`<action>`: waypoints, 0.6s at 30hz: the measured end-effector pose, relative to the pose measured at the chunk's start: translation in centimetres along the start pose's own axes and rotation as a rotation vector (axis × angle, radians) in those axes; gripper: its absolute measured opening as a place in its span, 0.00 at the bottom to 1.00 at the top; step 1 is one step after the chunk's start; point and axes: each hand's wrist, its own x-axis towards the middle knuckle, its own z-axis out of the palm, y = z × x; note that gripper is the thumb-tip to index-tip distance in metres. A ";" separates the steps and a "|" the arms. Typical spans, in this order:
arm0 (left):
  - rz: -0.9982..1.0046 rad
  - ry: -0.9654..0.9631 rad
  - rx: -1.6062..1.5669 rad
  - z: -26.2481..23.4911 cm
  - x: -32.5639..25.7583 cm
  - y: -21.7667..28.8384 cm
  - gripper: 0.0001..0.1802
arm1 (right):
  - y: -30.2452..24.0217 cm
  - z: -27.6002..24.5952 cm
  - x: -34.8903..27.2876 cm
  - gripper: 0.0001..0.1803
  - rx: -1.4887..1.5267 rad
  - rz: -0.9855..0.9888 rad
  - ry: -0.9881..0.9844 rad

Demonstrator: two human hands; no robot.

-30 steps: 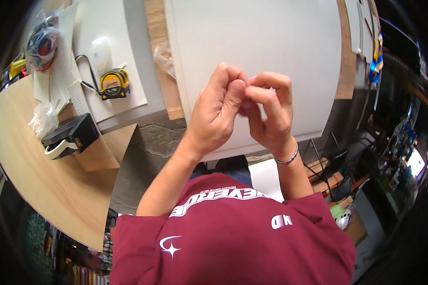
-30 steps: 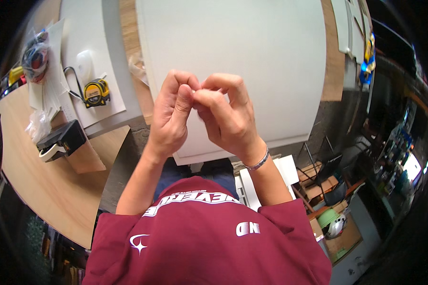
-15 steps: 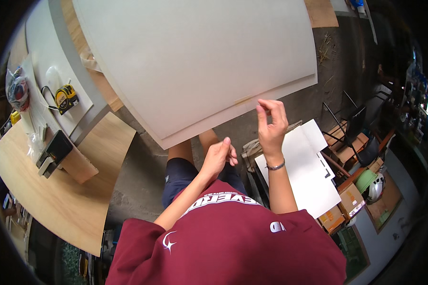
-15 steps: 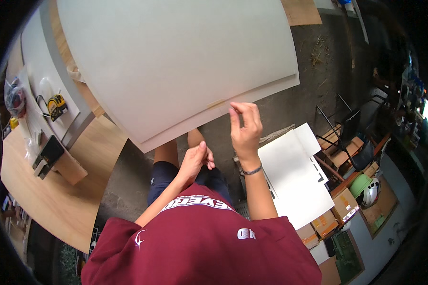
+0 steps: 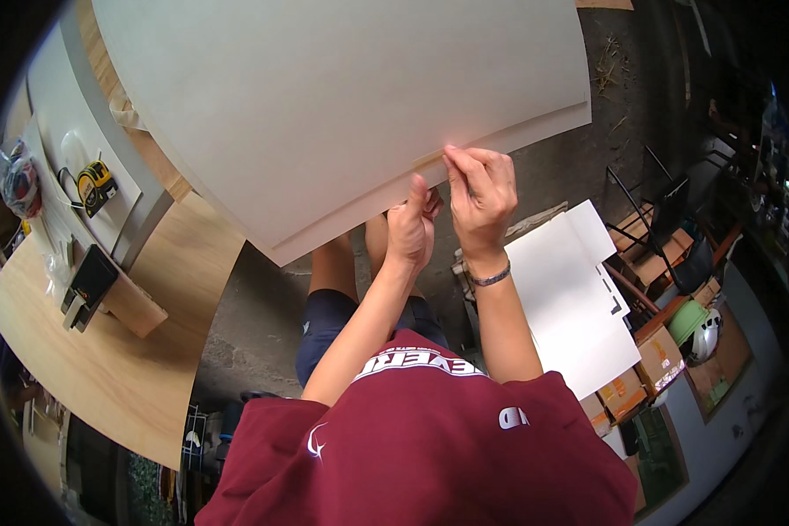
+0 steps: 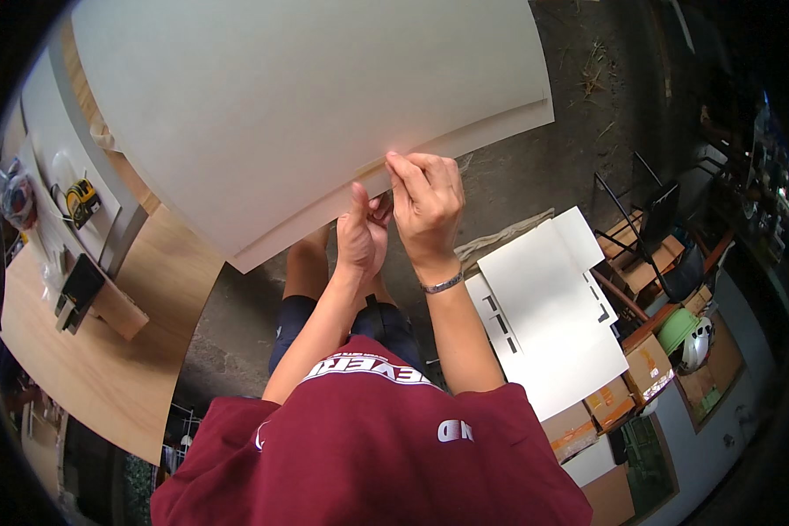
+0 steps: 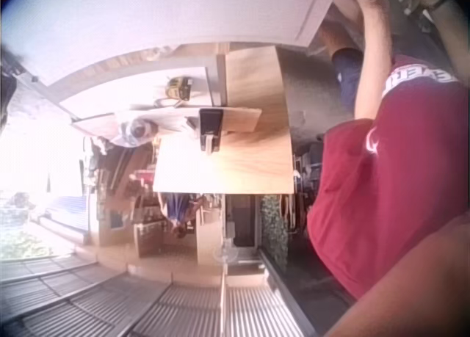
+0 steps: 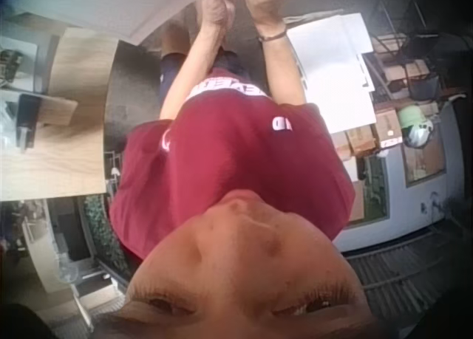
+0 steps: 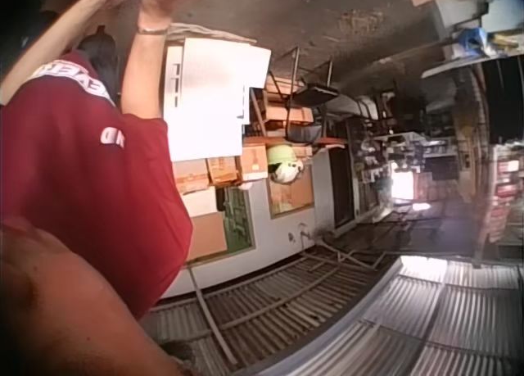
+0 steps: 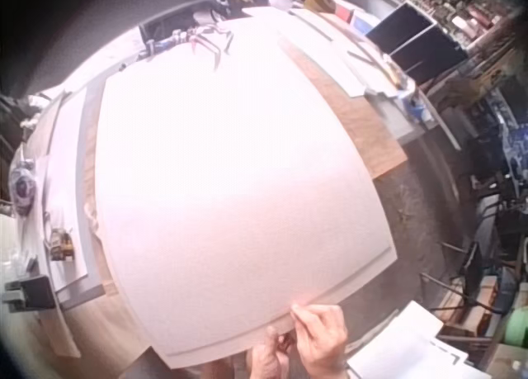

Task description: The person measures and marks a white board with a ruler and pencil, then flips it to apply double-sided tape. They peel the backing off the tape and place a black board with medals on top. Finally, they use a utility knife to trim the edges of the black board.

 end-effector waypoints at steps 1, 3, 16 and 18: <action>0.112 -0.014 -0.023 0.5 0.3 -0.2 0.22 | 0.0 0.0 0.0 0.10 -0.008 -0.012 0.005; 0.145 0.037 0.006 1.0 0.6 -0.5 0.21 | -0.1 -0.1 0.0 0.10 -0.016 -0.021 0.015; 0.156 0.133 -0.038 2.2 0.2 -0.4 0.23 | -0.8 0.8 -0.3 0.10 -0.025 -0.021 0.021; 0.169 0.125 -0.035 2.3 0.1 -0.3 0.24 | -1.0 0.7 -0.5 0.10 0.039 0.029 0.004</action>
